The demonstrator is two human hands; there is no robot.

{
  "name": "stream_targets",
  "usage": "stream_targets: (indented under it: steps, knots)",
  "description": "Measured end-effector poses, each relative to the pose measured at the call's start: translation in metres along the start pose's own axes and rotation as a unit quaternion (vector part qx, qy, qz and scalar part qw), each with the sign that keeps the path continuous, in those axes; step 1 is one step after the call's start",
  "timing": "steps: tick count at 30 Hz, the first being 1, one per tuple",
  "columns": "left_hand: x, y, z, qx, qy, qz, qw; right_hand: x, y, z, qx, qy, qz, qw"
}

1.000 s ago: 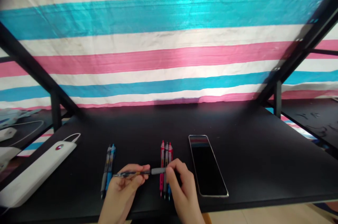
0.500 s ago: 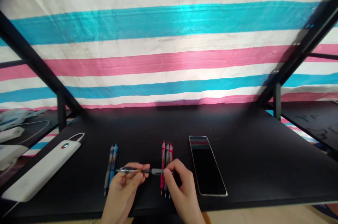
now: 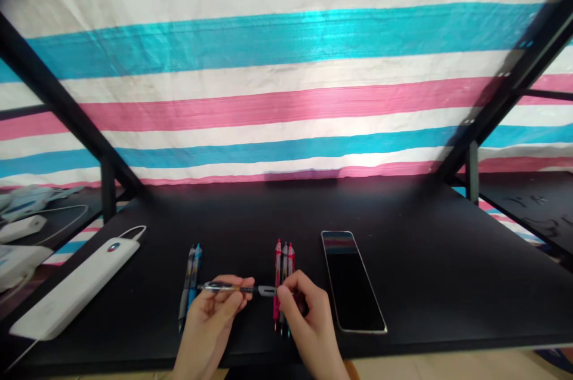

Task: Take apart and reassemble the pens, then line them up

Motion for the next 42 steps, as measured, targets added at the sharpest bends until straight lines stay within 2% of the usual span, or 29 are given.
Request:
stream_targets:
  steps: [8, 19, 23, 28, 42]
  knots:
    - [0.004, -0.003, 0.003, -0.006, -0.017, 0.006, 1.000, -0.001, 0.000, 0.007, -0.009, -0.008, 0.005, 1.000]
    - [0.000, 0.006, 0.002, 0.031, -0.104, 0.025, 0.994, -0.013, -0.002, 0.014, 0.011, 0.099, 0.098, 0.990]
    - [-0.004, 0.007, 0.000, 0.025, -0.126, 0.044, 0.991, -0.017, -0.003, 0.020, -0.002, 0.155, 0.143, 0.978]
    - [-0.003, 0.005, 0.002, 0.018, -0.140, 0.035, 0.989, -0.018, -0.003, 0.020, -0.016, 0.212, 0.189, 0.959]
    - [0.000, 0.002, 0.005, 0.051, -0.080, -0.022, 0.995, -0.017, -0.003, 0.018, -0.020, 0.226, 0.181, 0.957]
Point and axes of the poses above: each hand's wrist, its own y-axis towards the middle knuckle, its own x-axis out of the palm, z = x × y, the point moved 3 cm from there along y, towards the middle knuckle, and after that the axes turned 10 degrees about -x, right-handed, at the moved point
